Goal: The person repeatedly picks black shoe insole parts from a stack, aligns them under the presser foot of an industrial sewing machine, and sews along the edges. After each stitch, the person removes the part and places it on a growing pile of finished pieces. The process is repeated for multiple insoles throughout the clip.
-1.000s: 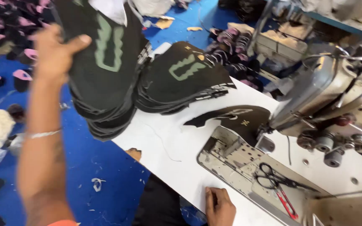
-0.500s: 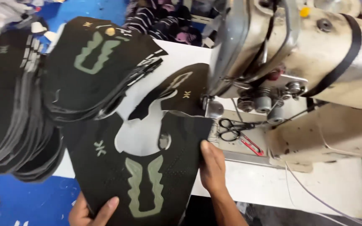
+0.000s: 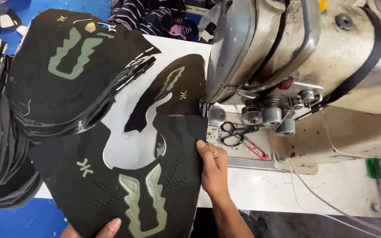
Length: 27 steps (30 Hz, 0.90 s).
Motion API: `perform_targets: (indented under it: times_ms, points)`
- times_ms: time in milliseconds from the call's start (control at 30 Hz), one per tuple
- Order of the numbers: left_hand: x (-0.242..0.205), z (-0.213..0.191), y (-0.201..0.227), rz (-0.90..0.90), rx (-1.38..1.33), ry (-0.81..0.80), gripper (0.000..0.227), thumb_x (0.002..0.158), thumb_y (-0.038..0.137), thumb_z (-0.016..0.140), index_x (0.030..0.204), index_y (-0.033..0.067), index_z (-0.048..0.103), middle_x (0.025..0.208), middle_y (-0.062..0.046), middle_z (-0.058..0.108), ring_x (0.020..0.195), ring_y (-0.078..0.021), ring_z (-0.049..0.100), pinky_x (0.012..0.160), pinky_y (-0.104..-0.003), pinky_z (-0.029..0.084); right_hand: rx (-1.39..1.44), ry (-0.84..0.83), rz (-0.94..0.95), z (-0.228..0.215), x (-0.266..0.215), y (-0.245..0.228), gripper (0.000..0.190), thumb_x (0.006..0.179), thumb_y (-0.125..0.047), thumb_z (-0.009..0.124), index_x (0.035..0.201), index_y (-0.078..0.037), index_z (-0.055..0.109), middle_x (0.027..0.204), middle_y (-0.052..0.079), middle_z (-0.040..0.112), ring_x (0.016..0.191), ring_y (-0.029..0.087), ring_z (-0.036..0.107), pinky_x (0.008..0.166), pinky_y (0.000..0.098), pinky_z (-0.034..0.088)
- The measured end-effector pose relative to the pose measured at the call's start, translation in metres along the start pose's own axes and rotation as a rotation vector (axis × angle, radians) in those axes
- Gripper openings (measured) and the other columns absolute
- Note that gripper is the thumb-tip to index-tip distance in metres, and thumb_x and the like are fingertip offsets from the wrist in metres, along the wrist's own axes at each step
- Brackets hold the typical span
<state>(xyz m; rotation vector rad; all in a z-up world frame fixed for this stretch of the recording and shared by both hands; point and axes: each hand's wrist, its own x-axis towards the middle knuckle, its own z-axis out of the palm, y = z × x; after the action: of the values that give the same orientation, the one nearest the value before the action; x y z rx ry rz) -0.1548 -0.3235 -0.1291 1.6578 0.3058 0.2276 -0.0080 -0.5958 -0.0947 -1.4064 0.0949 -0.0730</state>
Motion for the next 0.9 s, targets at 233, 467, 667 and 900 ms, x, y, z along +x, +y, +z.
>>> perform_targets:
  times_ms: [233, 467, 667, 900]
  points:
    - [0.012, -0.005, 0.037, 0.039, 0.136, 0.027, 0.052, 0.077, -0.001, 0.076, 0.128, -0.0054, 0.067, 0.122, -0.019, 0.077, 0.113, -0.0263, 0.073, 0.103, -0.039, 0.053, 0.115, -0.007, 0.048, 0.002, 0.009, 0.004, 0.048, 0.106, -0.023, 0.059, 0.061, -0.01, 0.047, 0.058, -0.009, 0.04, 0.054, 0.003, 0.029, 0.048, 0.0269, 0.022]
    - [0.03, 0.029, 0.061, -0.026, -0.165, 0.193, 0.054, 0.084, -0.004, 0.07, 0.137, -0.0085, 0.058, 0.121, -0.019, 0.073, 0.11, -0.0227, 0.069, 0.101, -0.036, 0.051, 0.234, -0.163, 0.198, 0.003, 0.004, 0.003, 0.036, 0.1, -0.027, 0.056, 0.077, -0.003, 0.068, 0.07, -0.002, 0.066, 0.06, 0.006, 0.051, 0.056, 0.0257, 0.037]
    - [0.045, 0.035, 0.066, 0.051, -0.048, 0.172, 0.064, 0.085, -0.002, 0.07, 0.145, -0.0092, 0.048, 0.131, -0.021, 0.067, 0.117, -0.0232, 0.066, 0.104, -0.037, 0.05, 0.079, -0.113, 0.044, -0.008, 0.006, 0.027, 0.04, 0.105, -0.027, 0.058, 0.072, -0.005, 0.062, 0.067, -0.005, 0.057, 0.061, 0.004, 0.044, 0.054, 0.0253, 0.034]
    - [0.054, 0.034, 0.068, -0.001, 0.124, 0.066, 0.094, 0.067, -0.002, 0.081, 0.149, -0.0071, 0.035, 0.133, -0.026, 0.062, 0.12, -0.0301, 0.066, 0.103, -0.041, 0.052, -0.022, 0.053, 0.018, -0.065, 0.121, 0.051, 0.045, 0.11, -0.034, 0.041, 0.088, -0.003, 0.065, 0.081, 0.005, 0.064, 0.071, 0.013, 0.058, 0.063, 0.0268, 0.043]
